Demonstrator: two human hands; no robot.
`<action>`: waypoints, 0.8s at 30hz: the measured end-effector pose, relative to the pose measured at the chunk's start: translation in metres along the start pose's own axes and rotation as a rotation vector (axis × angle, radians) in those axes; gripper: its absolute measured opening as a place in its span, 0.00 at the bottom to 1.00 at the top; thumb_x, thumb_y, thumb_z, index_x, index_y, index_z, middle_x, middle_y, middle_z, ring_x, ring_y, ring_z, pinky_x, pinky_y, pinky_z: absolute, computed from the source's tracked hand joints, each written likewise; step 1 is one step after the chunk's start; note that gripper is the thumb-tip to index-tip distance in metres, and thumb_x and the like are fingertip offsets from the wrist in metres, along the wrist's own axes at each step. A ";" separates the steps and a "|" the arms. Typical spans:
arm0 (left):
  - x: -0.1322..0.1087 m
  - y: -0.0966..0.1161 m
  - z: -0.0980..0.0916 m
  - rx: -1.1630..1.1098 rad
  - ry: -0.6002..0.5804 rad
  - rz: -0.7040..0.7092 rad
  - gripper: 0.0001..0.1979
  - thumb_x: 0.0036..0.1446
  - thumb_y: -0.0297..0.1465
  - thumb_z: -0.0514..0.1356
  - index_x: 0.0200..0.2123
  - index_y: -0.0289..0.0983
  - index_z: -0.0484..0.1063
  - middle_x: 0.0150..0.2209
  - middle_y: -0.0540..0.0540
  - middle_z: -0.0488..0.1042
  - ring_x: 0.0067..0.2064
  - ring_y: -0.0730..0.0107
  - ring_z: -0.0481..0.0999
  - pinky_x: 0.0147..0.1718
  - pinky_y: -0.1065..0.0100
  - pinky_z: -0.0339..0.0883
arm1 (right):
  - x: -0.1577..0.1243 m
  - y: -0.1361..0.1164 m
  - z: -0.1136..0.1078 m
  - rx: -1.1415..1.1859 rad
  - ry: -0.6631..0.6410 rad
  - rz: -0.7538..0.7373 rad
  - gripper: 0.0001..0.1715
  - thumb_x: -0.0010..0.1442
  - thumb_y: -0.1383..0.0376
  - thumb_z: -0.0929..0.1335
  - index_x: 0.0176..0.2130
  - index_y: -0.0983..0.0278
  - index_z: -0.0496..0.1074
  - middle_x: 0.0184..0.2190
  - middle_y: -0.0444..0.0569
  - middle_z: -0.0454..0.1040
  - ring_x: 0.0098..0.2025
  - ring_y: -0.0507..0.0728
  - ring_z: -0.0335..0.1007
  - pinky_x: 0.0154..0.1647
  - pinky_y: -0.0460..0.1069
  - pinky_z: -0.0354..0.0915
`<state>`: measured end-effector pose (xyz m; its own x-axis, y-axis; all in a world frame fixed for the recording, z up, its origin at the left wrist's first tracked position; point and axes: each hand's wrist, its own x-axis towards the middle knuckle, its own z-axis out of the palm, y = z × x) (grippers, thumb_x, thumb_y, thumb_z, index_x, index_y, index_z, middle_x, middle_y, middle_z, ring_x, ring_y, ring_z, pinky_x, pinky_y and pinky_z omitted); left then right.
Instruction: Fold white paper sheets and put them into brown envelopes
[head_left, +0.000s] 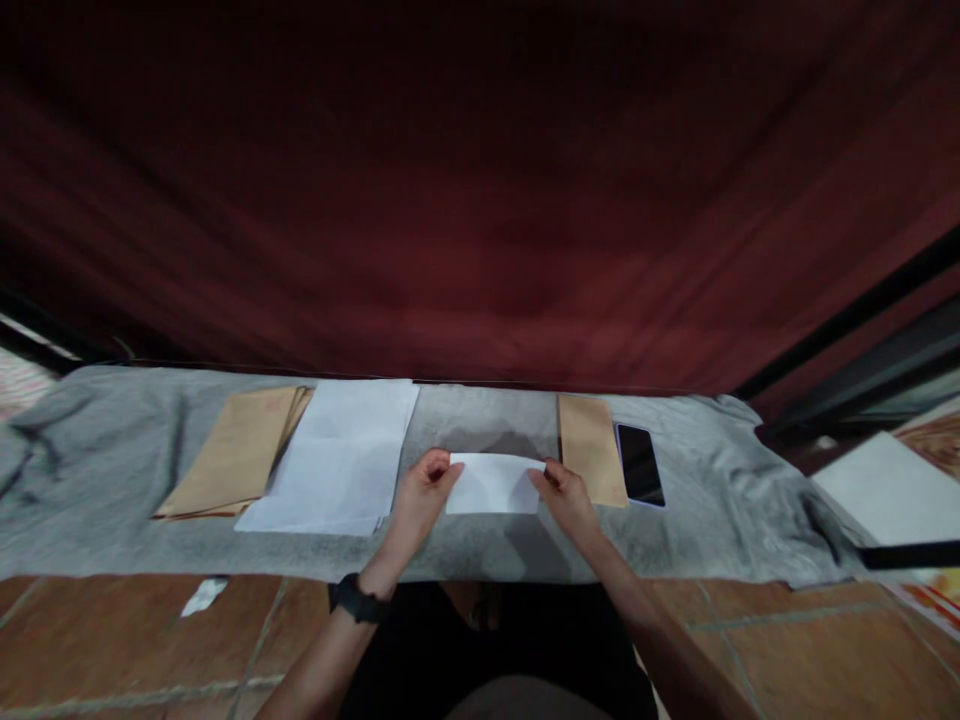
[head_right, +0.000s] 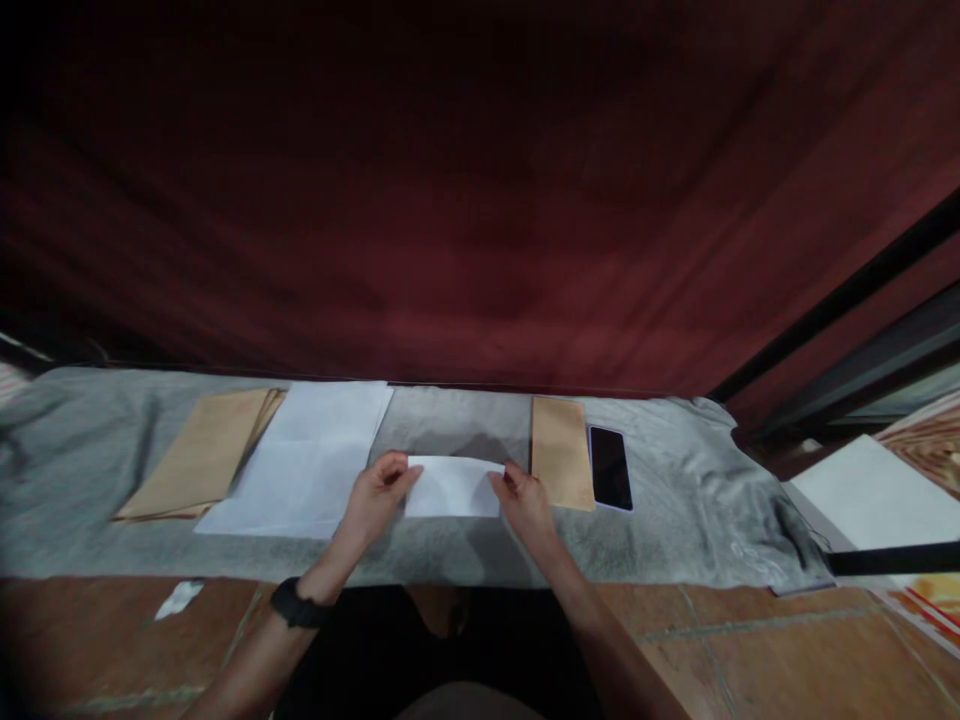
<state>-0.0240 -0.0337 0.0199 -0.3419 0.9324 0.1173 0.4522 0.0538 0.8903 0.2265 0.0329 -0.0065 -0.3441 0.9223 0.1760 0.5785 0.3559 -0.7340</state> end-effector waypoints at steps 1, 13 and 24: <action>0.003 -0.005 0.003 -0.075 0.014 -0.040 0.08 0.57 0.38 0.61 0.32 0.40 0.70 0.25 0.54 0.71 0.29 0.71 0.73 0.30 0.71 0.66 | 0.004 -0.001 0.002 -0.026 0.007 0.023 0.22 0.70 0.52 0.61 0.37 0.62 0.76 0.24 0.44 0.77 0.26 0.55 0.73 0.26 0.46 0.65; 0.008 -0.033 0.029 0.144 0.020 -0.068 0.23 0.58 0.24 0.56 0.57 0.38 0.71 0.31 0.51 0.76 0.33 0.67 0.77 0.40 0.63 0.73 | 0.004 -0.010 0.046 -0.538 0.142 -0.099 0.29 0.70 0.67 0.60 0.67 0.69 0.60 0.60 0.63 0.70 0.60 0.66 0.68 0.59 0.60 0.65; -0.006 -0.045 0.037 0.079 0.058 -0.118 0.25 0.60 0.34 0.58 0.60 0.36 0.67 0.38 0.44 0.79 0.36 0.60 0.80 0.38 0.58 0.77 | -0.020 -0.017 0.072 -0.554 0.027 -0.229 0.32 0.72 0.59 0.62 0.70 0.65 0.57 0.71 0.59 0.56 0.73 0.65 0.51 0.68 0.64 0.58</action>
<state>-0.0114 -0.0287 -0.0376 -0.4422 0.8960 0.0412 0.4687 0.1918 0.8623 0.1706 -0.0024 -0.0448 -0.4910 0.8138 0.3108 0.7939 0.5649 -0.2250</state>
